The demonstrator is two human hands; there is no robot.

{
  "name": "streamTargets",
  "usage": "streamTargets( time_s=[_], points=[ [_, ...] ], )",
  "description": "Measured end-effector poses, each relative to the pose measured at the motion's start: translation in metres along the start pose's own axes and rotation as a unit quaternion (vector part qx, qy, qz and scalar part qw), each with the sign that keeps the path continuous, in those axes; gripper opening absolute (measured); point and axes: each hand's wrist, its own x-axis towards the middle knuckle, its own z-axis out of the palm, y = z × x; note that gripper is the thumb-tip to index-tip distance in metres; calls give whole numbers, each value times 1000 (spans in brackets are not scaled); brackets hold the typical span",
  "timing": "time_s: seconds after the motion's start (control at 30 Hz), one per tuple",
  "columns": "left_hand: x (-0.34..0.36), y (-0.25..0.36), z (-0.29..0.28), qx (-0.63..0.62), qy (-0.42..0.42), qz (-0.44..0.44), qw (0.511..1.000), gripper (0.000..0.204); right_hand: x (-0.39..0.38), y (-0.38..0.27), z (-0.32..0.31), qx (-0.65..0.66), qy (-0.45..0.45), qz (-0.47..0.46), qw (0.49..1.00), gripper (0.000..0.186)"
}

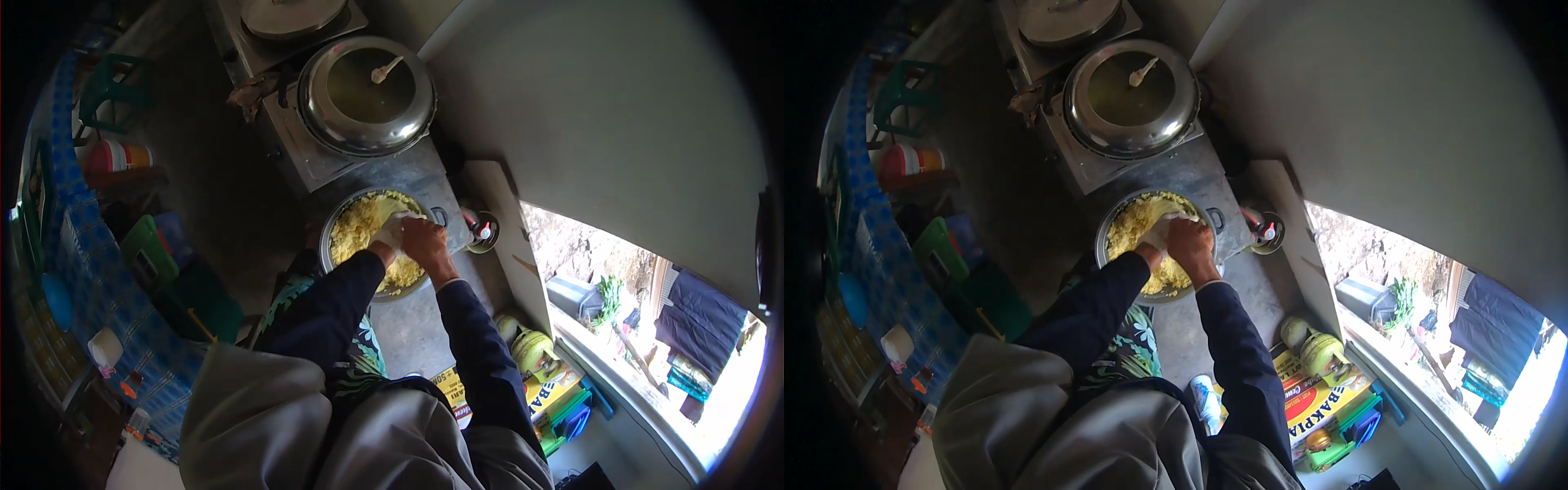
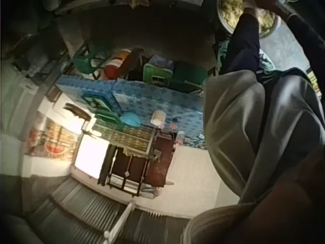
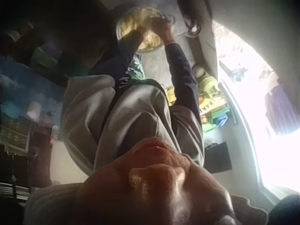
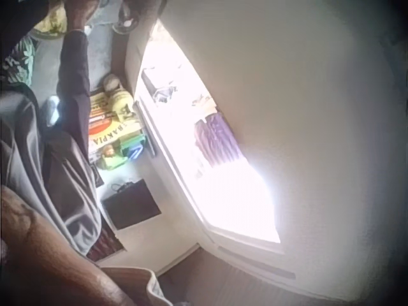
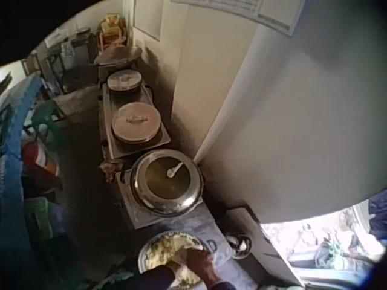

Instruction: The person mixes and mashes a bowl of yellow dough by hand and with a pink spatula at a workstation.

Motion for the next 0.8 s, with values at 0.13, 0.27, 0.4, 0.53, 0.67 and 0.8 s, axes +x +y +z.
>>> streamTargets(
  time_s=[0.13,0.27,0.4,0.53,0.67,0.8],
  points=[
    [-12,-8,-78,236,43,-29,970,26,-27,-37,29,122,40,64,990,34],
    [-14,-50,-47,331,160,-139,920,36,-80,-49,83,233,69,229,943,64],
    [-33,-14,-16,-87,99,-143,981,11,-71,-28,17,113,11,98,989,54],
    [-68,42,65,-146,139,-38,979,7,-60,-37,-48,18,16,-41,999,36],
    [-73,67,61,94,136,10,986,16,-23,-52,-8,-38,17,-30,999,25],
    [-28,20,-1,29,165,-198,966,18,-45,-46,31,107,46,91,989,44]
  ],
)
